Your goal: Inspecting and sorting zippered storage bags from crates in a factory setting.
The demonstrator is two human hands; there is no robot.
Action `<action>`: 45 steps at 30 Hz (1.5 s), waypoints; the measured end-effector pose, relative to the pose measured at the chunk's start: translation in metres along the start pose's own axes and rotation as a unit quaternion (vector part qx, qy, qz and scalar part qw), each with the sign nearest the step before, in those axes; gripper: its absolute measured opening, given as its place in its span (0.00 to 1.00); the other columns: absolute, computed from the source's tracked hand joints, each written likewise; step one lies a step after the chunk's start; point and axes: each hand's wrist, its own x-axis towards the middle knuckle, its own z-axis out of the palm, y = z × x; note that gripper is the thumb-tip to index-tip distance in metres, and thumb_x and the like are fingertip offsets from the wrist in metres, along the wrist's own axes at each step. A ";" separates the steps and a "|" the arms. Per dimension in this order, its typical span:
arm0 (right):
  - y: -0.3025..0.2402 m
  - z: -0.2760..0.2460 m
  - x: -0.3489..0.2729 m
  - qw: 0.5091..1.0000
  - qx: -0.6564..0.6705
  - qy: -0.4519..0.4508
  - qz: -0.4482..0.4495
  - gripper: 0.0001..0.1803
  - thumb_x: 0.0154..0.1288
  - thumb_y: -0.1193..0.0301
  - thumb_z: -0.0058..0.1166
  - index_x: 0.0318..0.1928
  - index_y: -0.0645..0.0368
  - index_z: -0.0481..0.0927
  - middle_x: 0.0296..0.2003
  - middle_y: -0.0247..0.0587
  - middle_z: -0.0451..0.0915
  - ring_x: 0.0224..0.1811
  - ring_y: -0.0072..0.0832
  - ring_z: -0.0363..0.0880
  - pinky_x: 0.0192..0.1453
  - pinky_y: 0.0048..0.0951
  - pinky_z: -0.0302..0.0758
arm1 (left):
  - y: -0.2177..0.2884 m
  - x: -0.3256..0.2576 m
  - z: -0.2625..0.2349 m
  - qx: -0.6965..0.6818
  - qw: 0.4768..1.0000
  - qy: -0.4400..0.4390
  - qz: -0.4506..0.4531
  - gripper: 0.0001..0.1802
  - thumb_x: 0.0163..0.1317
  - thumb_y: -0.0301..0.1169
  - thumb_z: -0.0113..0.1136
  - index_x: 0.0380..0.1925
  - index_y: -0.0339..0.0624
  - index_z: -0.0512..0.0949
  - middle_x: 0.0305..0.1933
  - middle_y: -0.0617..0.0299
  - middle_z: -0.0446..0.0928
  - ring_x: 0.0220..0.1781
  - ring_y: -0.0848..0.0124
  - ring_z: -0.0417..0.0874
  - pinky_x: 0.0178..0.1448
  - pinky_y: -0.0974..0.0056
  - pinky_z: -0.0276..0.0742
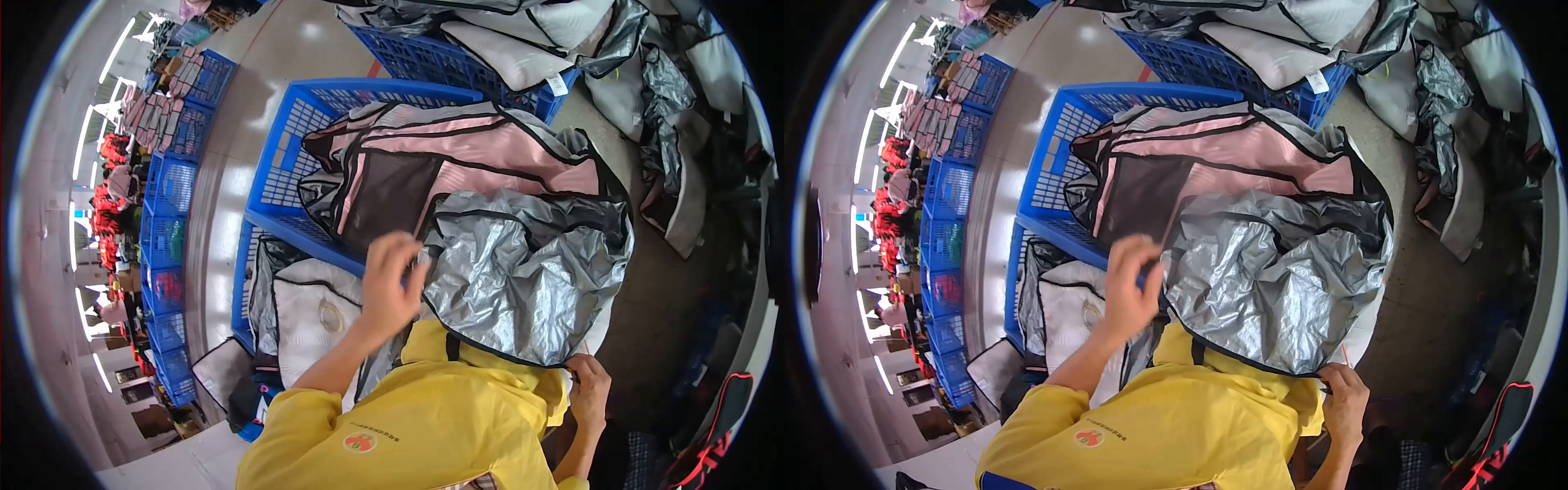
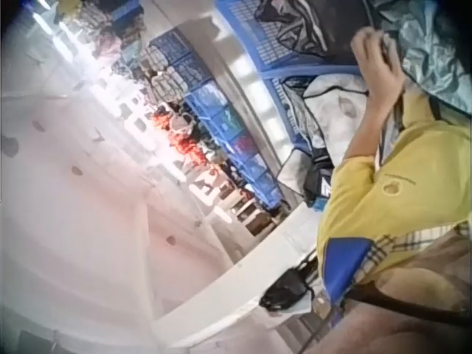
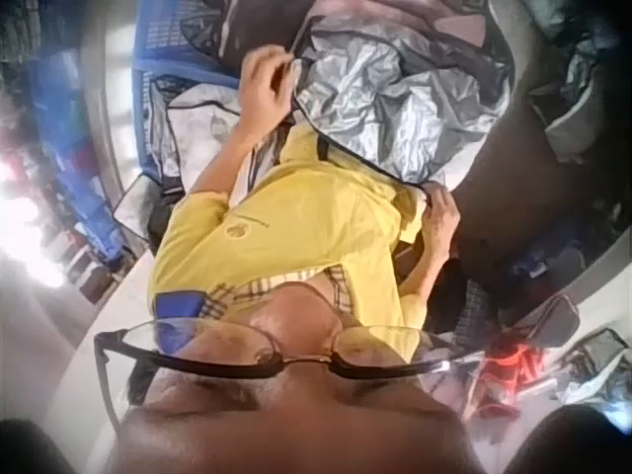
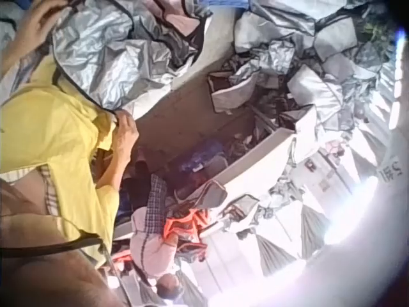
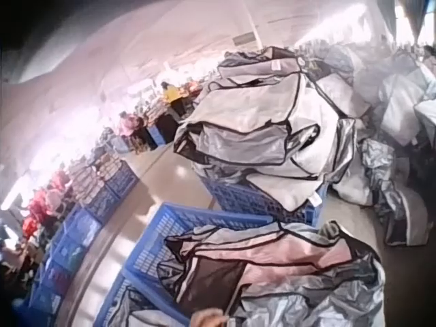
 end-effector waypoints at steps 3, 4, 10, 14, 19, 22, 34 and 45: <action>-0.010 0.001 0.008 0.998 -0.039 -0.027 -0.028 0.17 0.48 0.89 0.55 0.38 0.59 0.84 0.39 0.43 0.86 0.40 0.46 0.86 0.45 0.41 0.84 | -0.029 0.016 0.002 -0.133 0.972 -0.132 -0.145 0.21 0.59 0.30 0.76 0.51 0.38 0.81 0.46 0.51 0.80 0.35 0.56 0.82 0.38 0.57 0.78; -0.009 0.000 0.010 0.998 -0.045 -0.032 -0.034 0.17 0.48 0.89 0.55 0.38 0.59 0.84 0.38 0.43 0.86 0.40 0.47 0.86 0.45 0.41 0.84 | -0.029 0.022 -0.004 -0.088 0.961 -0.230 -0.129 0.13 0.62 0.25 0.73 0.46 0.35 0.83 0.37 0.53 0.79 0.33 0.61 0.82 0.36 0.62 0.77; -0.004 -0.002 0.009 0.998 -0.028 -0.050 0.042 0.16 0.49 0.88 0.54 0.39 0.62 0.85 0.39 0.48 0.86 0.41 0.50 0.86 0.46 0.41 0.82 | -0.022 -0.024 -0.025 -0.064 0.993 -0.025 -0.093 0.07 0.66 0.25 0.68 0.34 0.35 0.78 0.28 0.53 0.77 0.28 0.57 0.80 0.33 0.60 0.75; -0.001 -0.001 0.006 0.996 -0.019 -0.062 0.056 0.09 0.58 0.88 0.59 0.39 0.65 0.81 0.38 0.50 0.84 0.36 0.49 0.85 0.42 0.38 0.81 | -0.010 -0.075 -0.041 -0.109 0.948 -0.024 -0.298 0.06 0.68 0.21 0.63 0.34 0.36 0.75 0.27 0.55 0.74 0.27 0.64 0.79 0.30 0.64 0.73; -0.011 0.006 0.030 0.996 -0.019 -0.074 0.042 0.08 0.58 0.87 0.60 0.39 0.66 0.81 0.38 0.49 0.84 0.37 0.49 0.85 0.43 0.38 0.81 | -0.030 -0.074 -0.030 -0.077 0.976 0.027 -0.202 0.05 0.69 0.20 0.62 0.38 0.35 0.75 0.34 0.52 0.76 0.30 0.63 0.79 0.31 0.65 0.74; -0.012 0.007 0.038 0.997 -0.032 -0.074 0.009 0.11 0.56 0.86 0.58 0.39 0.63 0.84 0.38 0.47 0.85 0.38 0.50 0.85 0.43 0.40 0.81 | -0.034 -0.066 -0.031 -0.038 0.984 0.004 -0.174 0.09 0.67 0.21 0.64 0.43 0.35 0.74 0.41 0.50 0.76 0.33 0.61 0.81 0.36 0.61 0.78; -0.007 0.015 0.018 0.992 -0.102 -0.065 -0.038 0.04 0.63 0.83 0.59 0.39 0.66 0.81 0.33 0.48 0.83 0.35 0.47 0.84 0.40 0.41 0.79 | -0.013 -0.055 0.016 0.027 0.940 -0.334 -0.054 0.39 0.60 0.33 0.62 0.73 0.41 0.67 0.29 0.55 0.83 0.30 0.56 0.86 0.32 0.50 0.80; -0.030 -0.041 0.063 0.967 -0.109 -0.210 0.098 0.15 0.75 0.63 0.59 0.50 0.62 0.85 0.44 0.57 0.86 0.46 0.52 0.85 0.52 0.46 0.79 | -0.012 -0.060 0.021 0.023 0.916 -0.395 -0.068 0.46 0.54 0.29 0.65 0.76 0.38 0.62 0.27 0.55 0.83 0.30 0.55 0.87 0.29 0.51 0.77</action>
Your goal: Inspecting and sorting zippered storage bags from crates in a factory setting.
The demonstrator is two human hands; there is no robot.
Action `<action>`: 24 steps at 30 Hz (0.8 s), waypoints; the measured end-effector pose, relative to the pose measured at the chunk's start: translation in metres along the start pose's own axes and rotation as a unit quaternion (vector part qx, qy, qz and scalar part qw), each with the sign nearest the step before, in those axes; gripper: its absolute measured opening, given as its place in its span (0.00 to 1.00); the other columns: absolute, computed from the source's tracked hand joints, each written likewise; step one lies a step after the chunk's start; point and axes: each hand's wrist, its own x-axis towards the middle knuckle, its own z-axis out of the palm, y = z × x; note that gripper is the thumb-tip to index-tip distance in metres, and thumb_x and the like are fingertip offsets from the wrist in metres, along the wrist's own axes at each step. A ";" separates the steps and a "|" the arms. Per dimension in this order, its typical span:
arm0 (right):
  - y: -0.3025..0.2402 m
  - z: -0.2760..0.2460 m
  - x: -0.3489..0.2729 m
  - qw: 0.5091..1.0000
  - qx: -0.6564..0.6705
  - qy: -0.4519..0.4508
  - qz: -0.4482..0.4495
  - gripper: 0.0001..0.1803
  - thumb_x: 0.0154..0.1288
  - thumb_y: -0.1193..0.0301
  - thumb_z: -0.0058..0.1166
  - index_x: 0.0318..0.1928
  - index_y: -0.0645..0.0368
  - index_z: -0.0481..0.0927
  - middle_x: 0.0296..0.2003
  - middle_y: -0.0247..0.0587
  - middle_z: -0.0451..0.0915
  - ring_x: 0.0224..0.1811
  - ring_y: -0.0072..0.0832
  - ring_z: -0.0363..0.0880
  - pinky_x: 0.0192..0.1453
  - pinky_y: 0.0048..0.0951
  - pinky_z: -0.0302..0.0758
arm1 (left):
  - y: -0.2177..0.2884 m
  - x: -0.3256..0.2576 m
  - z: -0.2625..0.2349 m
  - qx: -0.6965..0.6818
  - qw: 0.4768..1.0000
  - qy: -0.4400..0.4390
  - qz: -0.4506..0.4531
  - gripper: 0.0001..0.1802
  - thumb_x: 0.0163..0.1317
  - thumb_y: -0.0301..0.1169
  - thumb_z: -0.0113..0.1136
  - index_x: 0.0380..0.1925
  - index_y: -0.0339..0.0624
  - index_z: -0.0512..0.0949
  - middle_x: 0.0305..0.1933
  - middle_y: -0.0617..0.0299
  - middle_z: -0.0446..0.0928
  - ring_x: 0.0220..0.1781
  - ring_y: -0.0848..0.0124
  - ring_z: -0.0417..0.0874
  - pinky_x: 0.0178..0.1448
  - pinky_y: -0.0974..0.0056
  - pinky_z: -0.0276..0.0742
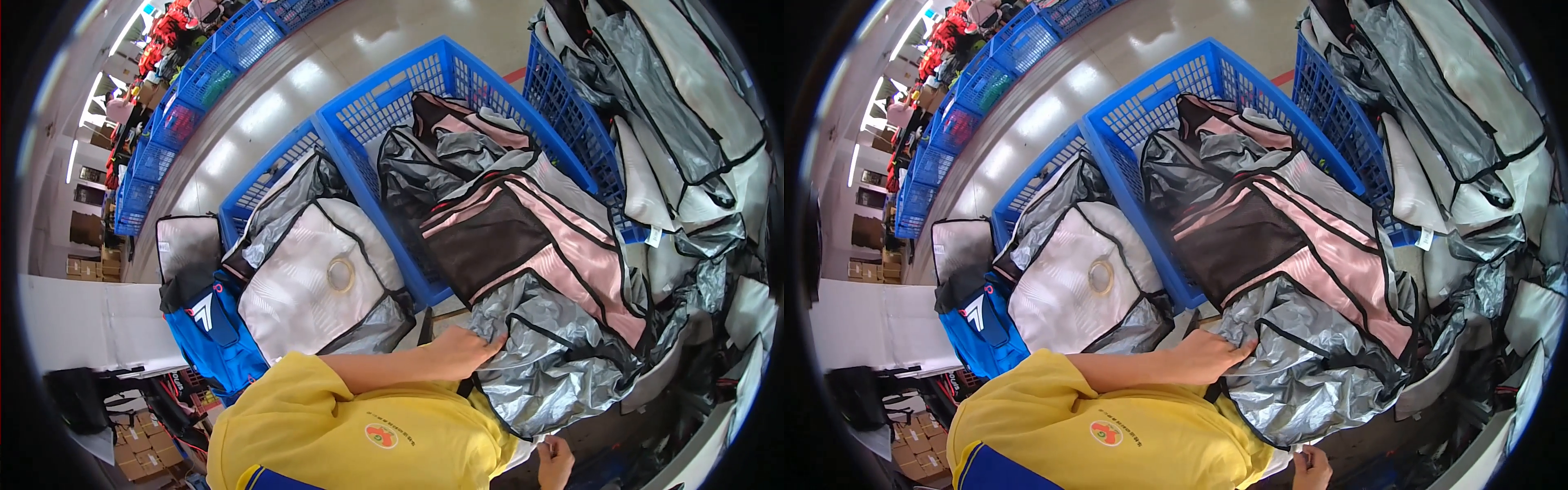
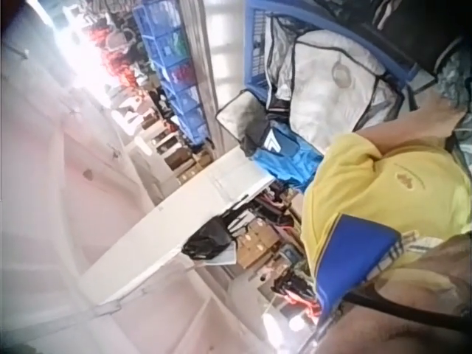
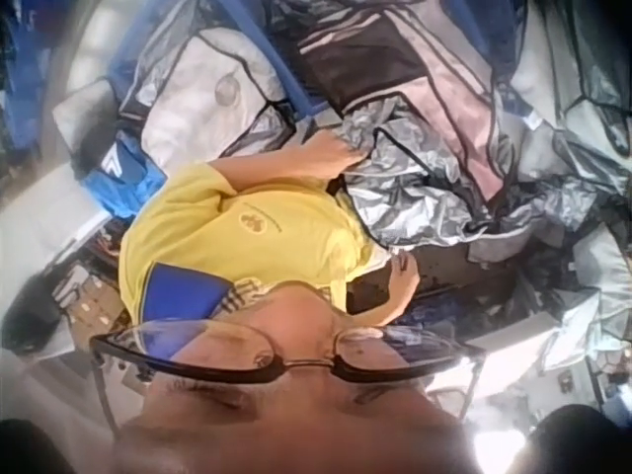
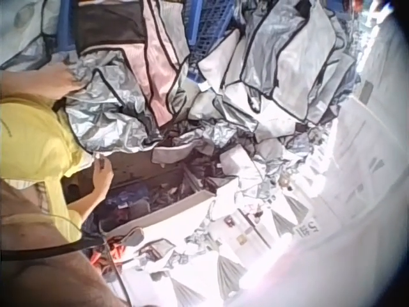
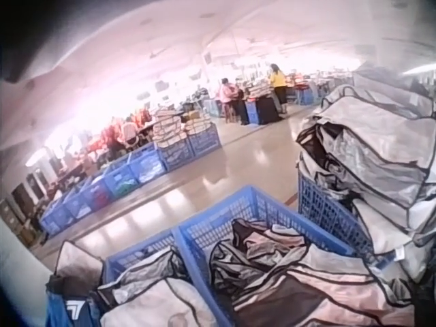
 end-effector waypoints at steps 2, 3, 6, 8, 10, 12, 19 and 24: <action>0.025 -0.007 0.009 0.997 0.038 0.067 -0.003 0.09 0.73 0.70 0.59 0.47 0.63 0.83 0.40 0.48 0.85 0.42 0.39 0.84 0.49 0.41 0.80 | -0.001 0.001 0.006 -0.014 0.999 0.027 0.007 0.44 0.55 0.29 0.63 0.75 0.37 0.65 0.27 0.55 0.83 0.31 0.56 0.87 0.29 0.51 0.77; 0.049 0.001 0.016 0.988 0.069 0.134 -0.038 0.02 0.69 0.79 0.60 0.40 0.66 0.81 0.33 0.40 0.83 0.35 0.29 0.83 0.39 0.36 0.81 | -0.001 0.002 0.005 -0.019 0.999 0.026 0.015 0.44 0.55 0.29 0.63 0.75 0.37 0.65 0.27 0.55 0.83 0.31 0.56 0.87 0.29 0.51 0.77; 0.009 -0.013 0.045 0.962 0.195 0.189 0.026 0.06 0.69 0.79 0.59 0.45 0.66 0.82 0.37 0.46 0.83 0.34 0.36 0.83 0.41 0.35 0.81 | -0.002 -0.007 0.004 0.012 0.997 0.073 0.018 0.38 0.59 0.30 0.59 0.72 0.37 0.68 0.28 0.57 0.83 0.31 0.58 0.87 0.30 0.52 0.79; -0.031 -0.022 0.066 0.969 0.117 0.215 -0.043 0.08 0.70 0.77 0.61 0.48 0.66 0.82 0.41 0.45 0.84 0.36 0.31 0.81 0.41 0.30 0.80 | 0.001 -0.007 0.004 0.039 0.997 0.066 0.012 0.37 0.59 0.30 0.58 0.72 0.39 0.69 0.30 0.59 0.84 0.32 0.59 0.87 0.32 0.54 0.80; -0.065 -0.019 0.094 0.960 0.064 0.218 -0.165 0.13 0.68 0.78 0.63 0.52 0.64 0.83 0.47 0.42 0.84 0.38 0.26 0.80 0.38 0.26 0.76 | 0.003 -0.007 0.003 0.059 0.995 0.079 0.004 0.35 0.60 0.30 0.56 0.71 0.38 0.71 0.29 0.60 0.84 0.31 0.61 0.87 0.33 0.56 0.80; -0.108 -0.009 0.112 0.955 0.082 0.209 -0.194 0.18 0.66 0.78 0.66 0.55 0.61 0.83 0.54 0.41 0.83 0.40 0.27 0.80 0.37 0.27 0.75 | 0.007 -0.003 0.004 0.079 0.993 0.083 0.008 0.35 0.61 0.30 0.56 0.71 0.36 0.71 0.25 0.61 0.83 0.27 0.61 0.86 0.29 0.55 0.78; -0.119 0.051 0.169 0.941 0.027 0.202 -0.271 0.18 0.61 0.81 0.65 0.52 0.57 0.83 0.51 0.46 0.85 0.48 0.48 0.86 0.48 0.40 0.82 | 0.014 -0.001 0.011 0.121 0.989 0.081 -0.011 0.36 0.59 0.30 0.57 0.70 0.31 0.72 0.26 0.59 0.82 0.28 0.62 0.85 0.33 0.55 0.80; -0.110 0.062 0.166 0.947 0.031 0.215 -0.235 0.15 0.61 0.82 0.62 0.48 0.56 0.84 0.45 0.44 0.86 0.45 0.48 0.87 0.48 0.42 0.82 | -0.022 -0.019 0.009 -0.246 0.938 0.242 -0.021 0.22 0.67 0.35 0.64 0.59 0.38 0.79 0.33 0.58 0.82 0.30 0.67 0.84 0.36 0.58 0.80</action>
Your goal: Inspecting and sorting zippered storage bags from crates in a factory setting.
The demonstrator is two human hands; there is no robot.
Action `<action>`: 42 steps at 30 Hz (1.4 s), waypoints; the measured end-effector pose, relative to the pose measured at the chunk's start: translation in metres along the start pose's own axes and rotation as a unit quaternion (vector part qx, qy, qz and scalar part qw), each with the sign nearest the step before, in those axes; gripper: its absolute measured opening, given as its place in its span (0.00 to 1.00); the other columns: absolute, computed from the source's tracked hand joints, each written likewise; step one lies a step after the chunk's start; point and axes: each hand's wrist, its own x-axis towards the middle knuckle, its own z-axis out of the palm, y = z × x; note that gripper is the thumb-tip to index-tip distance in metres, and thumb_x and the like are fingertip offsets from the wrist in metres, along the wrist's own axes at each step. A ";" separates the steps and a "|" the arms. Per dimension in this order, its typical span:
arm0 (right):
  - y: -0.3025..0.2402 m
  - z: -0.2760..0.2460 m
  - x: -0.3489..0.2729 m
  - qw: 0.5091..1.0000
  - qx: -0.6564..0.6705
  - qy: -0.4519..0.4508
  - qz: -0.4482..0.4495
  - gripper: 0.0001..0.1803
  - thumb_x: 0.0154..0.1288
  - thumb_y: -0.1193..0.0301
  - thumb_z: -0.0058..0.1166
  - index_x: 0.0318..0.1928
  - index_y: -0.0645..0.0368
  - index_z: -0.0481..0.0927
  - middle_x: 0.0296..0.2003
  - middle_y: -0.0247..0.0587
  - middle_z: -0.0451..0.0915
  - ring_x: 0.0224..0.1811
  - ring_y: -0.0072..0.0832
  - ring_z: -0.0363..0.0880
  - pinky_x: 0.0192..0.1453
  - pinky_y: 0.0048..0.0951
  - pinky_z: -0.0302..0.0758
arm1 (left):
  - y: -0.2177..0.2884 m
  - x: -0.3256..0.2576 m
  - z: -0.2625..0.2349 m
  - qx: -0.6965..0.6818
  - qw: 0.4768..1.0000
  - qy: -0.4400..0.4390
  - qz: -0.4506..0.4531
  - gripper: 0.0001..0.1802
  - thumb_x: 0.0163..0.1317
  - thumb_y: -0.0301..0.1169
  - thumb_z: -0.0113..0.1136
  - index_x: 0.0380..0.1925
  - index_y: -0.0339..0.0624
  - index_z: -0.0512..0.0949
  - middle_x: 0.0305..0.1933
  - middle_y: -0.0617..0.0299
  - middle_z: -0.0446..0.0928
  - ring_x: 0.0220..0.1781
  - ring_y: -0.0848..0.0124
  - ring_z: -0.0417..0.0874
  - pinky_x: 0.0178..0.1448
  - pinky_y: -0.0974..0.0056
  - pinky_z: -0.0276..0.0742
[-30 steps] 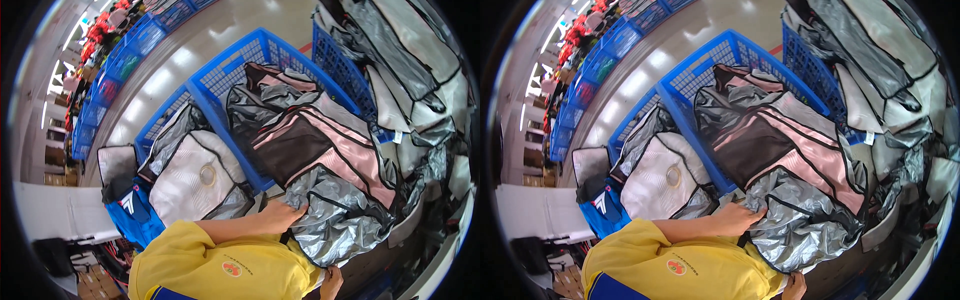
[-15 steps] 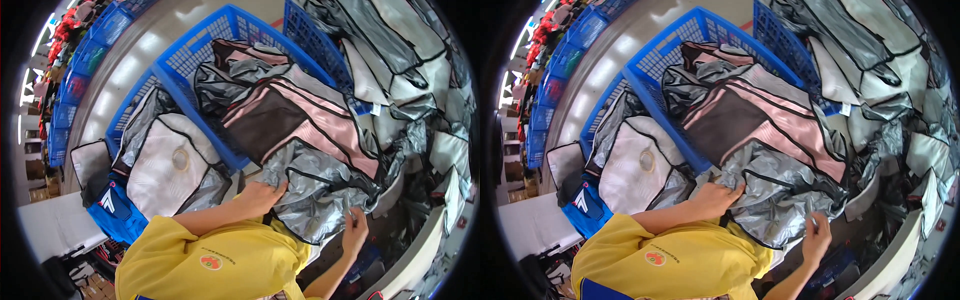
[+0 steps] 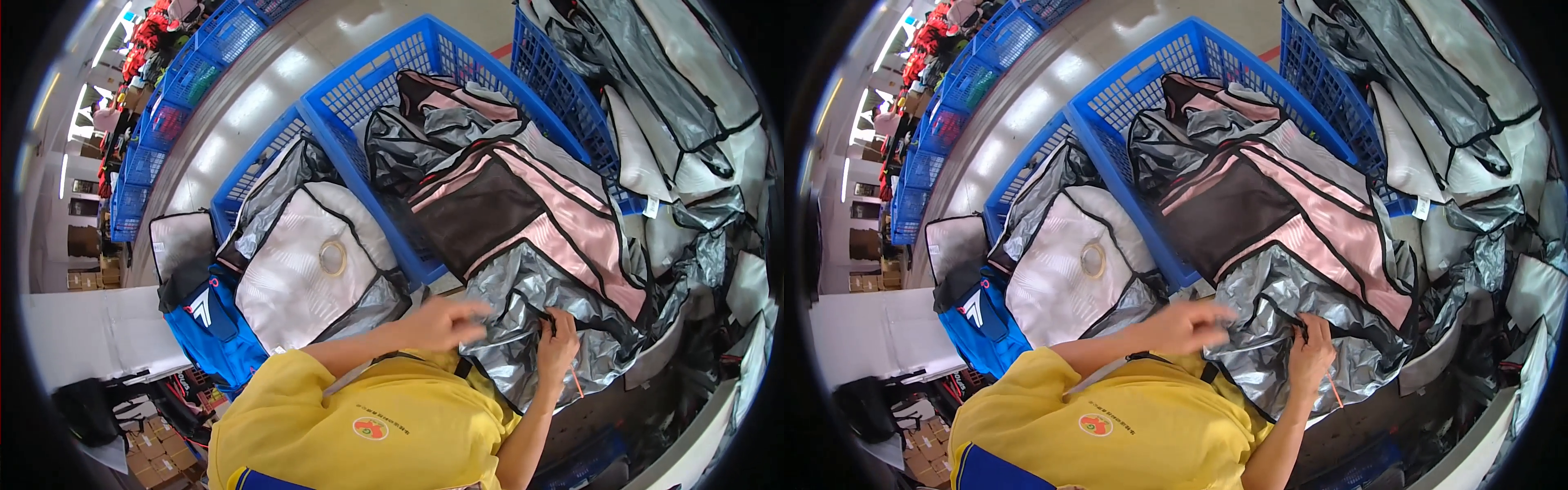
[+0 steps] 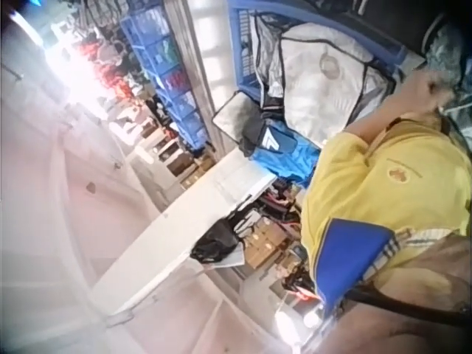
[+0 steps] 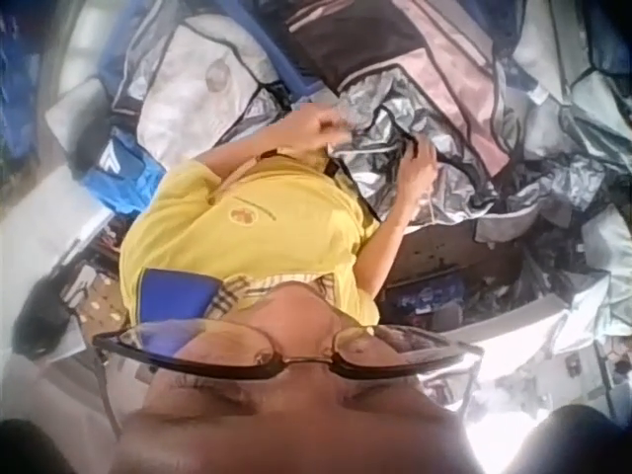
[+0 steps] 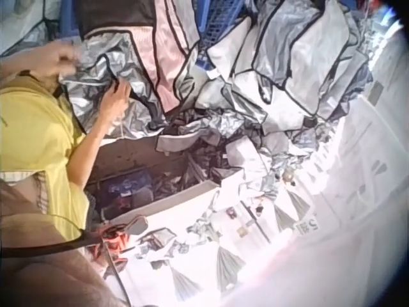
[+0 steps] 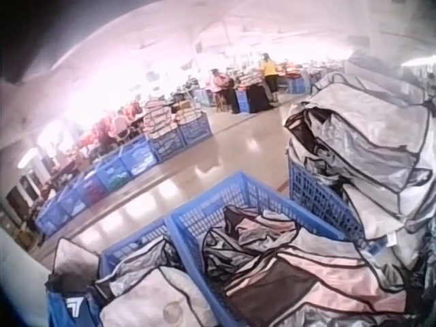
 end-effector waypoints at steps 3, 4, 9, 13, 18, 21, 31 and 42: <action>-0.010 0.002 0.000 1.000 -0.025 0.009 0.005 0.16 0.60 0.83 0.61 0.48 0.55 0.84 0.45 0.43 0.86 0.45 0.47 0.87 0.46 0.42 0.81 | -0.058 0.005 -0.019 -0.119 0.927 0.212 -0.284 0.18 0.72 0.44 0.64 0.48 0.41 0.80 0.33 0.60 0.80 0.31 0.73 0.80 0.38 0.59 0.78; -0.008 0.003 -0.002 1.000 -0.025 0.010 0.007 0.16 0.60 0.83 0.61 0.48 0.55 0.84 0.45 0.43 0.86 0.45 0.47 0.87 0.46 0.42 0.81 | -0.066 0.013 -0.030 -0.235 0.881 0.222 -0.345 0.16 0.73 0.45 0.63 0.45 0.43 0.80 0.33 0.63 0.79 0.30 0.73 0.79 0.38 0.59 0.78; -0.011 0.005 -0.004 0.999 -0.032 0.011 0.000 0.19 0.56 0.84 0.61 0.48 0.54 0.84 0.45 0.41 0.85 0.44 0.47 0.86 0.45 0.42 0.81 | -0.109 0.046 -0.048 -0.571 0.670 0.284 -0.381 0.15 0.76 0.47 0.58 0.37 0.50 0.77 0.29 0.69 0.75 0.30 0.72 0.75 0.39 0.61 0.75; -0.010 0.009 -0.009 0.999 -0.033 0.000 0.014 0.21 0.54 0.85 0.61 0.48 0.53 0.84 0.45 0.40 0.85 0.44 0.47 0.86 0.45 0.43 0.81 | -0.100 0.056 -0.041 -0.550 0.684 0.316 -0.359 0.16 0.77 0.47 0.55 0.32 0.52 0.74 0.25 0.70 0.69 0.27 0.73 0.72 0.35 0.61 0.72; -0.013 0.006 -0.013 0.999 -0.027 0.003 0.016 0.19 0.55 0.86 0.57 0.47 0.56 0.83 0.43 0.44 0.84 0.42 0.47 0.86 0.45 0.42 0.81 | -0.065 0.037 0.010 -0.492 0.697 0.262 -0.451 0.16 0.72 0.42 0.58 0.27 0.47 0.74 0.21 0.63 0.71 0.18 0.67 0.71 0.24 0.59 0.67; -0.013 0.007 -0.013 1.000 -0.021 0.010 0.008 0.19 0.54 0.86 0.57 0.47 0.56 0.83 0.43 0.44 0.84 0.42 0.47 0.86 0.45 0.41 0.81 | -0.057 0.041 0.017 -0.509 0.675 0.279 -0.455 0.16 0.71 0.42 0.56 0.25 0.46 0.74 0.19 0.60 0.71 0.18 0.66 0.71 0.23 0.58 0.66; -0.005 0.012 -0.017 1.000 0.004 0.023 0.018 0.22 0.52 0.86 0.59 0.48 0.53 0.84 0.44 0.40 0.85 0.44 0.47 0.86 0.47 0.43 0.82 | -0.113 0.059 -0.060 -0.472 0.719 0.341 -0.378 0.21 0.75 0.45 0.55 0.23 0.51 0.71 0.21 0.66 0.69 0.22 0.69 0.71 0.31 0.61 0.70; -0.009 0.012 -0.020 0.998 0.022 0.050 0.020 0.22 0.50 0.87 0.58 0.46 0.55 0.85 0.43 0.41 0.84 0.43 0.47 0.86 0.46 0.41 0.82 | -0.121 0.059 -0.028 -0.619 0.630 0.322 -0.343 0.15 0.77 0.45 0.55 0.31 0.52 0.70 0.23 0.68 0.65 0.25 0.68 0.68 0.33 0.59 0.67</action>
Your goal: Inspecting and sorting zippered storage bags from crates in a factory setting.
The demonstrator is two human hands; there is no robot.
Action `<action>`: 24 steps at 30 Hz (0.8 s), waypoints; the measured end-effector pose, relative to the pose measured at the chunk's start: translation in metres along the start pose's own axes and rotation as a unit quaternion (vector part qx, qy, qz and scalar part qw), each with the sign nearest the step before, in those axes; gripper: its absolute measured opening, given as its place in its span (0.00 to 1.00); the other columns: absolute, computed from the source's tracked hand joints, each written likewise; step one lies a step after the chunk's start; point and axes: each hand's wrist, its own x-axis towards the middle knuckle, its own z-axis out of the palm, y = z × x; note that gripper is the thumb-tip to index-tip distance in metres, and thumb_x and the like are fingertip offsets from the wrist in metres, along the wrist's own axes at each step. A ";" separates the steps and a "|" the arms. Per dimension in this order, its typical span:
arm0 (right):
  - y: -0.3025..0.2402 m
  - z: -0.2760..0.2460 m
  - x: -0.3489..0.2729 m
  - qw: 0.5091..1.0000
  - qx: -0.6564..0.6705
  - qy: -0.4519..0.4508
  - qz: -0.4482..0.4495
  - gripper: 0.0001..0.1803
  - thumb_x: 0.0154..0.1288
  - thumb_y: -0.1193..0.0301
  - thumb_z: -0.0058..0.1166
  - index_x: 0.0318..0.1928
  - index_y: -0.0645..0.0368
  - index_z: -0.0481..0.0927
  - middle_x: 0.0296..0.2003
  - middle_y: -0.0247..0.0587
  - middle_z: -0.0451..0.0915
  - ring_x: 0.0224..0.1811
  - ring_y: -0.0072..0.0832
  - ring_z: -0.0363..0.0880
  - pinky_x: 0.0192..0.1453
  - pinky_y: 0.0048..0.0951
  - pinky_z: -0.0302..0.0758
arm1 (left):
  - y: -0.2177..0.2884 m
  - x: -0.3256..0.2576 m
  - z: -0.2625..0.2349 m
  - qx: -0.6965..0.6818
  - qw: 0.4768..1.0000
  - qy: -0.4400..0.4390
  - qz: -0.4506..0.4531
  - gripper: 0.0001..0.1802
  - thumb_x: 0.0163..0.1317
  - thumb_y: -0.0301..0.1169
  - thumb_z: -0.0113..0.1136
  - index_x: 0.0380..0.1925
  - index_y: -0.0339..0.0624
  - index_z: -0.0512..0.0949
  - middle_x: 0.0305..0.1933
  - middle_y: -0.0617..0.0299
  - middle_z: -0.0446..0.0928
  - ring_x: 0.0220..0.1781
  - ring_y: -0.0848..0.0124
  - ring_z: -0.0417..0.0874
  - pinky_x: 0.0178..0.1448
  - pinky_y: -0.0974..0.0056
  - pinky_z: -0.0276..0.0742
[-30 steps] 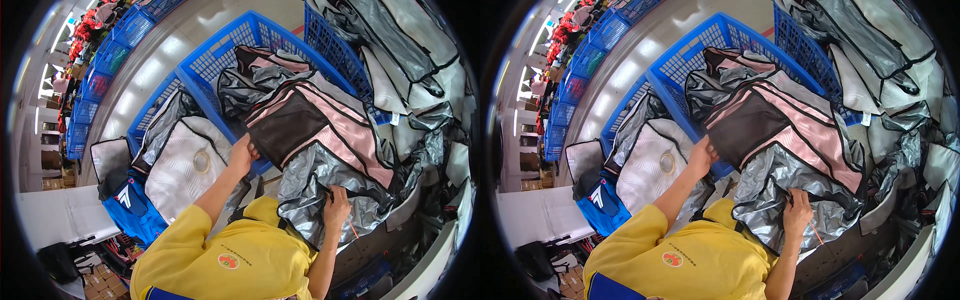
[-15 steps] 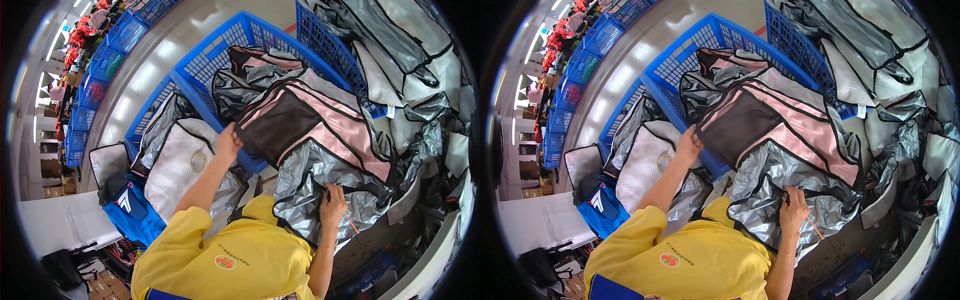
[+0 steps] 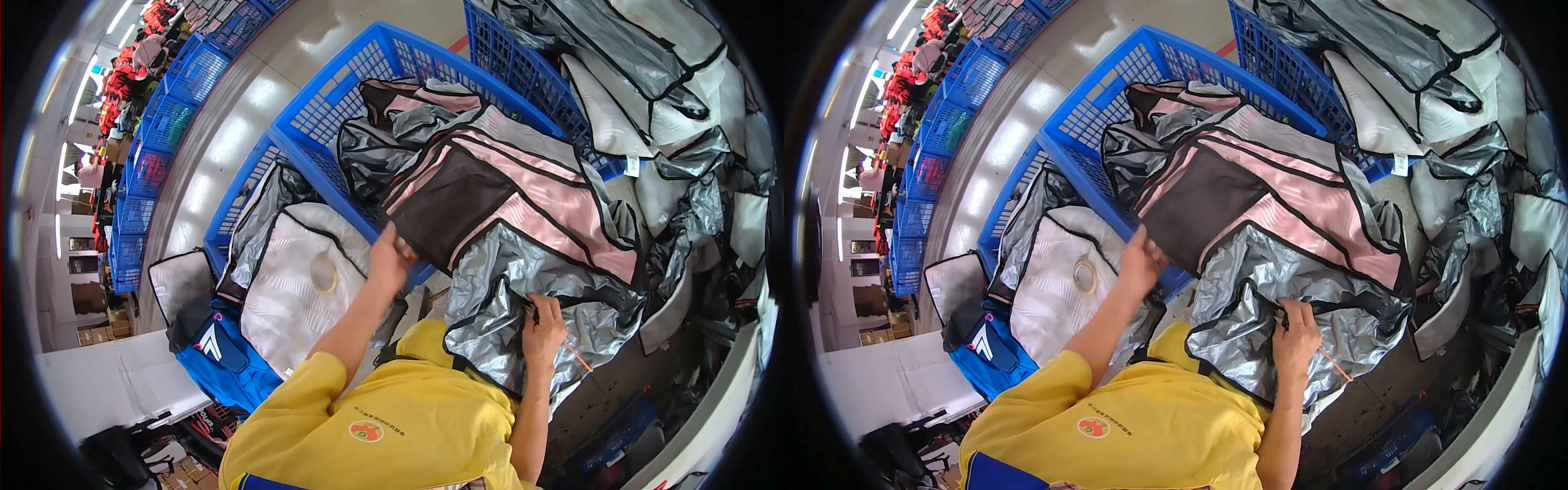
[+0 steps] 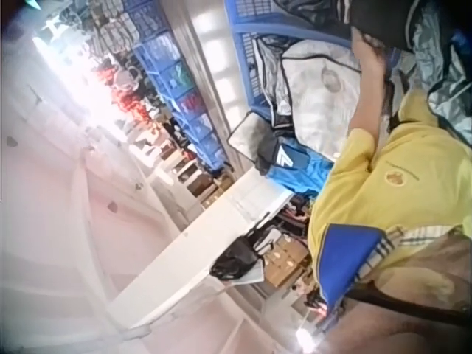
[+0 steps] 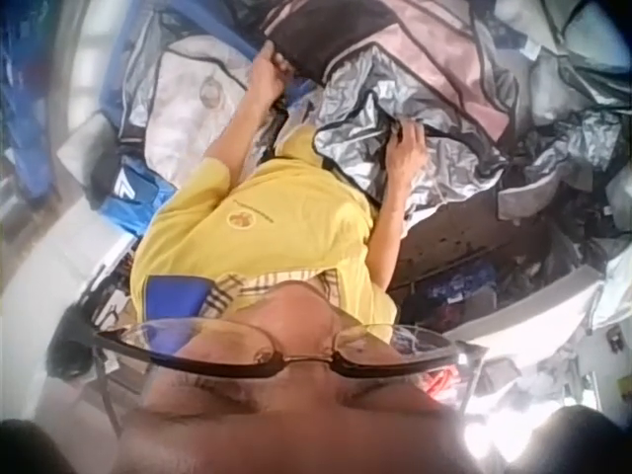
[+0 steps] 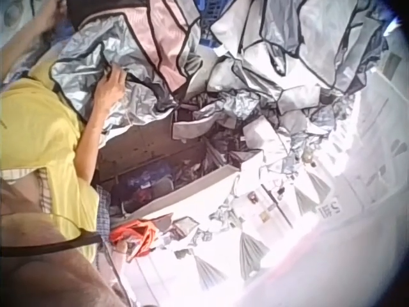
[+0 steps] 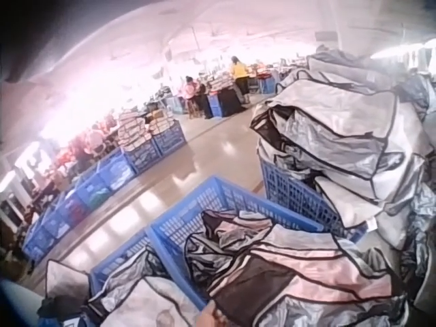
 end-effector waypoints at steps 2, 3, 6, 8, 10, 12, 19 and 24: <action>0.002 0.002 -0.001 1.000 -0.003 -0.007 0.001 0.22 0.50 0.87 0.58 0.46 0.55 0.85 0.43 0.41 0.84 0.42 0.47 0.86 0.46 0.41 0.82 | 0.006 0.004 0.005 -0.026 0.999 0.019 0.013 0.17 0.77 0.44 0.55 0.28 0.54 0.69 0.21 0.69 0.63 0.24 0.70 0.67 0.33 0.60 0.66; 0.005 0.003 -0.001 1.000 -0.008 -0.011 0.005 0.22 0.50 0.87 0.58 0.46 0.55 0.85 0.43 0.41 0.84 0.42 0.47 0.86 0.45 0.41 0.82 | -0.003 -0.009 0.014 -0.025 0.999 0.018 0.012 0.17 0.77 0.44 0.55 0.28 0.54 0.69 0.21 0.69 0.63 0.24 0.70 0.67 0.33 0.60 0.66; 0.008 0.004 -0.002 1.000 0.003 -0.007 0.006 0.22 0.50 0.87 0.59 0.46 0.55 0.85 0.43 0.42 0.84 0.42 0.47 0.85 0.45 0.41 0.82 | -0.053 -0.054 0.012 0.062 0.995 0.025 -0.070 0.14 0.75 0.41 0.58 0.29 0.55 0.70 0.21 0.68 0.64 0.23 0.69 0.67 0.31 0.61 0.64; 0.005 0.004 -0.002 1.000 0.006 -0.011 0.002 0.22 0.49 0.87 0.59 0.46 0.55 0.85 0.42 0.42 0.84 0.42 0.47 0.86 0.45 0.41 0.82 | -0.081 -0.061 -0.006 0.081 0.990 -0.013 -0.115 0.09 0.74 0.39 0.59 0.34 0.53 0.73 0.23 0.66 0.69 0.23 0.68 0.70 0.29 0.58 0.66; 0.005 0.001 -0.003 1.000 0.003 -0.010 0.005 0.23 0.49 0.87 0.59 0.46 0.54 0.85 0.42 0.42 0.84 0.42 0.47 0.86 0.45 0.41 0.82 | -0.062 -0.063 0.002 0.080 0.993 -0.002 -0.089 0.09 0.74 0.39 0.58 0.35 0.52 0.74 0.24 0.67 0.70 0.23 0.68 0.71 0.30 0.59 0.69; 0.003 0.000 -0.003 1.000 0.008 -0.008 0.016 0.24 0.48 0.88 0.59 0.47 0.54 0.85 0.42 0.42 0.84 0.42 0.47 0.86 0.45 0.42 0.82 | -0.038 -0.054 0.001 0.124 0.992 0.005 0.030 0.10 0.75 0.41 0.57 0.38 0.49 0.76 0.25 0.66 0.72 0.23 0.70 0.73 0.32 0.62 0.73; 0.004 0.002 -0.003 1.000 0.017 0.016 -0.021 0.20 0.54 0.88 0.60 0.47 0.58 0.84 0.42 0.45 0.84 0.39 0.45 0.85 0.42 0.37 0.81 | 0.006 -0.033 -0.014 0.419 0.830 0.025 0.368 0.12 0.72 0.26 0.62 0.52 0.38 0.78 0.39 0.58 0.85 0.36 0.66 0.88 0.41 0.64 0.83; 0.003 0.000 -0.001 1.000 0.012 0.003 -0.005 0.20 0.53 0.88 0.62 0.47 0.58 0.84 0.42 0.45 0.84 0.40 0.46 0.86 0.43 0.38 0.81 | 0.018 -0.039 -0.003 0.533 0.775 -0.116 0.318 0.09 0.70 0.21 0.62 0.49 0.38 0.79 0.34 0.57 0.85 0.35 0.68 0.90 0.39 0.65 0.84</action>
